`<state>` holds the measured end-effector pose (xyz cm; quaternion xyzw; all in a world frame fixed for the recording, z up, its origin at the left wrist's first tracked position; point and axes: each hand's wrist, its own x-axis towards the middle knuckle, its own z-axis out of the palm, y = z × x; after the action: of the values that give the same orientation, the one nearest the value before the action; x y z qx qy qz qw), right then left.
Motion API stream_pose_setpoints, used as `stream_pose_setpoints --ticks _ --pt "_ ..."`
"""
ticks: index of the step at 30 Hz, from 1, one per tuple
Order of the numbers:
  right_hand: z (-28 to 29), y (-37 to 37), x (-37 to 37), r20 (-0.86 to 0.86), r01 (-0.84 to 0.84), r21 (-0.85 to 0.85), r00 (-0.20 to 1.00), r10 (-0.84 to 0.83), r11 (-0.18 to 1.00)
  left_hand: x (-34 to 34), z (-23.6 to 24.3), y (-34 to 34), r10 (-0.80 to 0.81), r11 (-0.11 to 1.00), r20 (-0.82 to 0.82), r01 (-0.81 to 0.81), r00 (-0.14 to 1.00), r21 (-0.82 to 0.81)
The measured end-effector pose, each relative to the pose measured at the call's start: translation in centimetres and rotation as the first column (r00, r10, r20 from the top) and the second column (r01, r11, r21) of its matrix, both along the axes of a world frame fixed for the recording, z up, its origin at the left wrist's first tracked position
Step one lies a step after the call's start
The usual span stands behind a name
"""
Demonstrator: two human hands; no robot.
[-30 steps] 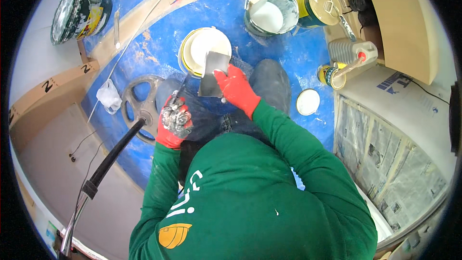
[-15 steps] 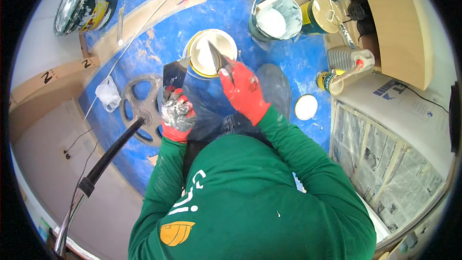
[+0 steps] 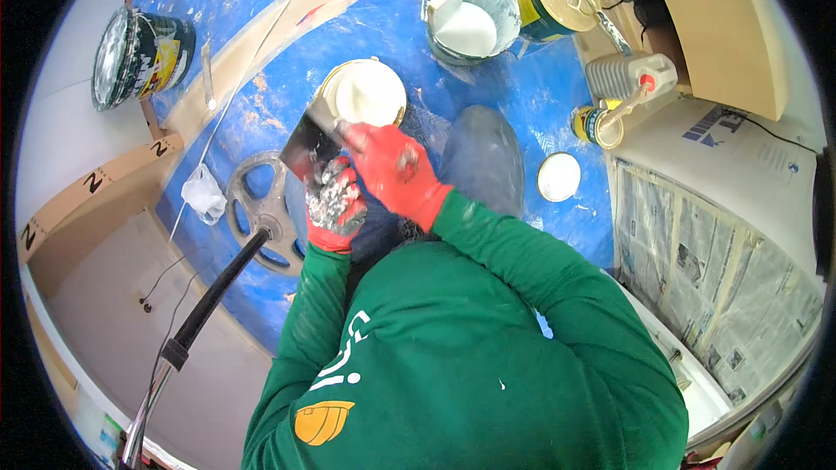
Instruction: The person opens a bucket lid, handles a roll of tape, and uses a putty knife to mix white paint inside a can.
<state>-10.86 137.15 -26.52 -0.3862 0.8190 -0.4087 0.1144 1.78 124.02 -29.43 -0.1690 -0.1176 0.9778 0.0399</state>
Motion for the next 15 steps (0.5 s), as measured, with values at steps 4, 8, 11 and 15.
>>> stream_pose_setpoints --ticks 4,8,11,15 --pt "-2.2 0.2 -1.0 0.114 0.113 -0.066 0.988 -0.105 0.991 0.2 0.9 0.9 0.045 0.998 0.098 -0.048 0.994 0.029" --pt "-1.9 1.5 -1.0 0.206 0.189 -0.090 0.964 -0.168 0.978 0.9 0.5 0.5 0.071 0.991 0.205 -0.046 0.976 -0.128" --pt "-3.5 3.3 -0.9 0.396 0.263 0.006 0.885 -0.243 0.965 3.6 -1.9 -2.0 -0.072 0.904 0.177 0.140 0.982 -0.405" --pt "-4.3 7.6 -3.3 0.780 0.569 -0.025 0.525 -0.339 0.822 3.1 0.2 -2.3 0.225 -0.004 0.474 0.488 0.851 -0.873"
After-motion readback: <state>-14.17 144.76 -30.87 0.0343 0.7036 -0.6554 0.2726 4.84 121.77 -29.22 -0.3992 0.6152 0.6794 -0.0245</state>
